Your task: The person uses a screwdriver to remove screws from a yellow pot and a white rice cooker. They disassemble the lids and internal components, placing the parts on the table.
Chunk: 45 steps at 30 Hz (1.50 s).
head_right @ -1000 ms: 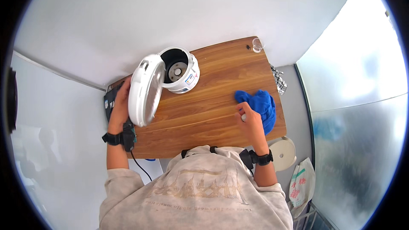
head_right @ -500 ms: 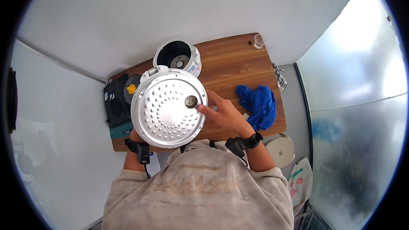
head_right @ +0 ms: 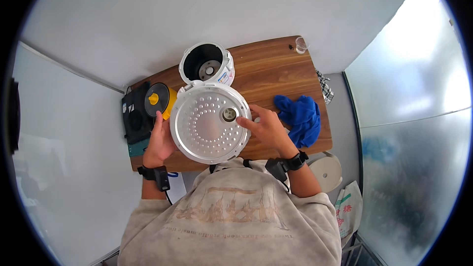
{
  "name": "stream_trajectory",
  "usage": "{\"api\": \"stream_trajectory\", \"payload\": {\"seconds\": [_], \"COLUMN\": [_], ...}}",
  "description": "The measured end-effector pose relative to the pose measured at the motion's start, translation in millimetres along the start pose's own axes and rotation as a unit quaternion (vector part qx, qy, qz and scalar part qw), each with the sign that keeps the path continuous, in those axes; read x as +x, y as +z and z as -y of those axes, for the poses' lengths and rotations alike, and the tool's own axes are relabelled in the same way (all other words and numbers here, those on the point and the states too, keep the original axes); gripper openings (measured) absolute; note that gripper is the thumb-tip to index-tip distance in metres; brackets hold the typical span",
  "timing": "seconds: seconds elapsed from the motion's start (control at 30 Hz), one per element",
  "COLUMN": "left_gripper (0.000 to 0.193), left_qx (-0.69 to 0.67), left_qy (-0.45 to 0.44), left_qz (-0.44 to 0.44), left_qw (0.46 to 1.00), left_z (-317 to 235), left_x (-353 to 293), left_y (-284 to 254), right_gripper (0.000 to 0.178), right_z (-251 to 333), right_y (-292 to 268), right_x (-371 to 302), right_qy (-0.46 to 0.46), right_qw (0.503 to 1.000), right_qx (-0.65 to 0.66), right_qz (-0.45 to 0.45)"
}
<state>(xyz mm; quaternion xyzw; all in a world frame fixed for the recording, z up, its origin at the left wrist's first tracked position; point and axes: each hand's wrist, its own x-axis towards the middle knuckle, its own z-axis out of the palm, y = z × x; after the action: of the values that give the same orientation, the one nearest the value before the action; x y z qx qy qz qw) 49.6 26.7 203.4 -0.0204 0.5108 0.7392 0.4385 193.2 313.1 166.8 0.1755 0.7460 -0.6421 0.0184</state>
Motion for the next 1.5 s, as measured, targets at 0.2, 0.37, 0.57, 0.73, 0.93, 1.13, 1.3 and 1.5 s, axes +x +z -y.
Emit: {"api": "stream_trajectory", "payload": {"seconds": [0.2, 0.37, 0.57, 0.73, 0.93, 1.13, 1.3, 1.5], "left_gripper": [0.07, 0.069, 0.068, 0.069, 0.062, 0.067, 0.073, 0.071], "left_qx": [0.263, 0.265, 0.33, 0.304, 0.296, 0.306, 0.246, 0.262], "left_qy": [0.065, 0.007, -0.092, -0.085, -0.206, -0.278, -0.317, -0.326], "left_qz": [-0.002, -0.037, -0.051, -0.059, -0.035, 0.02, 0.02, 0.017], "left_qw": [0.963, 0.964, 0.938, 0.947, 0.932, 0.91, 0.916, 0.908], "left_z": [16.0, 25.3, 54.7, 77.0, 104.9, 135.3, 155.3, 161.3], "left_x": [-3.4, 6.0, 24.7, 34.5, 62.0, 79.3, 85.7, 89.4], "left_y": [6.3, -8.7, -40.8, -55.4, -94.5, -122.7, -141.5, -137.6], "right_gripper": [0.047, 0.048, 0.051, 0.059, 0.057, 0.053, 0.048, 0.041], "right_z": [3.2, -21.1, -48.1, -110.9, -110.9, -152.6, -150.2, -168.4], "right_y": [1.3, 6.7, 15.8, 30.8, 33.6, 45.1, 50.5, 56.7], "right_x": [-2.3, 6.6, 32.2, 58.2, 81.8, 103.1, 106.5, 122.4], "right_qy": [0.017, -0.09, 0.059, -0.045, 0.116, 0.085, 0.123, 0.079], "right_qw": [0.999, 0.993, 0.995, 0.986, 0.982, 0.981, 0.974, 0.976], "right_qx": [-0.037, -0.078, -0.077, -0.157, -0.089, -0.111, -0.126, -0.158], "right_qz": [0.011, -0.022, 0.031, -0.009, 0.122, 0.132, 0.144, 0.131]}}
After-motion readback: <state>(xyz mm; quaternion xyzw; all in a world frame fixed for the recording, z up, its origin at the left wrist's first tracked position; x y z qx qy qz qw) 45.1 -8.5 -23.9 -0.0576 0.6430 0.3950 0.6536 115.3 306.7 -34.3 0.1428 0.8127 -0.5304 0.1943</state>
